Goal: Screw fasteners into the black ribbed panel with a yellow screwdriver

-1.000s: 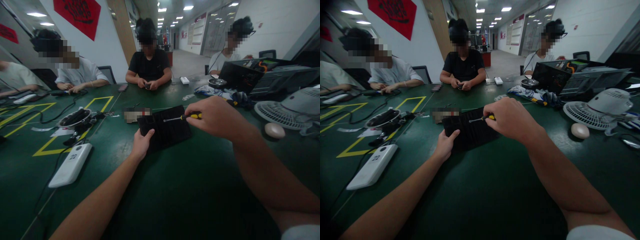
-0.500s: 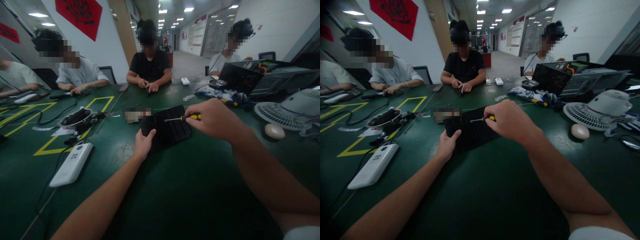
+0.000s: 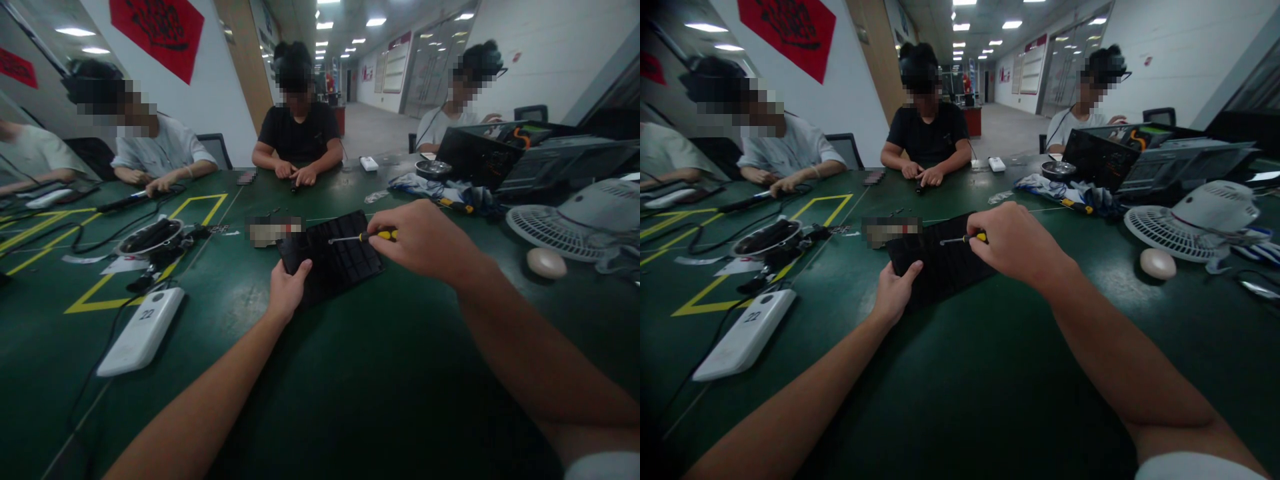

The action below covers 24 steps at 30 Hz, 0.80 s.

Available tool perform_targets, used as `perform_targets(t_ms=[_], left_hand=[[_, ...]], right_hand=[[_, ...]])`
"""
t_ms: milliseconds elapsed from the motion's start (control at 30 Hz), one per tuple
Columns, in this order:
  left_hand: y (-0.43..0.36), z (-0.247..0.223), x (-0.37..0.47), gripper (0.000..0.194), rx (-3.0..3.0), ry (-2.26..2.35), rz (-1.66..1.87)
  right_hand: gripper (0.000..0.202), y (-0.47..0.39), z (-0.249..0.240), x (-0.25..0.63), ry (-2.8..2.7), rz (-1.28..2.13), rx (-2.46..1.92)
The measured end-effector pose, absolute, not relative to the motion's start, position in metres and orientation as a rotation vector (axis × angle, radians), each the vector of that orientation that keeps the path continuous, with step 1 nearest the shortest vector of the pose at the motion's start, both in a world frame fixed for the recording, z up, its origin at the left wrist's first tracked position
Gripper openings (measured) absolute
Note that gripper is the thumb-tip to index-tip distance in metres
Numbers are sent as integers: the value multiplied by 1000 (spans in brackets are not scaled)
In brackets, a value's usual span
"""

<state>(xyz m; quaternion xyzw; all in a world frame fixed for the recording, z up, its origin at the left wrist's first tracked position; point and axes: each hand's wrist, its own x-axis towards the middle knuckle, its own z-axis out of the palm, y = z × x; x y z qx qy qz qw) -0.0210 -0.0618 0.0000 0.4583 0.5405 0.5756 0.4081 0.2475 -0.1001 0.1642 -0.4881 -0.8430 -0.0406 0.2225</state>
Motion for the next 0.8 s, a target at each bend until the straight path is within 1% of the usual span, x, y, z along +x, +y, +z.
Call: perform_targets(t_ms=[367,567,800], left_hand=[[-63,3,-20,47,1148,1363,1436],[-63,5,-20,52,1156,1384,1446],[-62,3,-21,52,1181,1389,1453]], right_hand=[[23,-103,164,245,-2308,-94,-1410],[24,-103,164,243,-2291,-84,-1453],[17,-105,162,237,-2246,-79,-1507]])
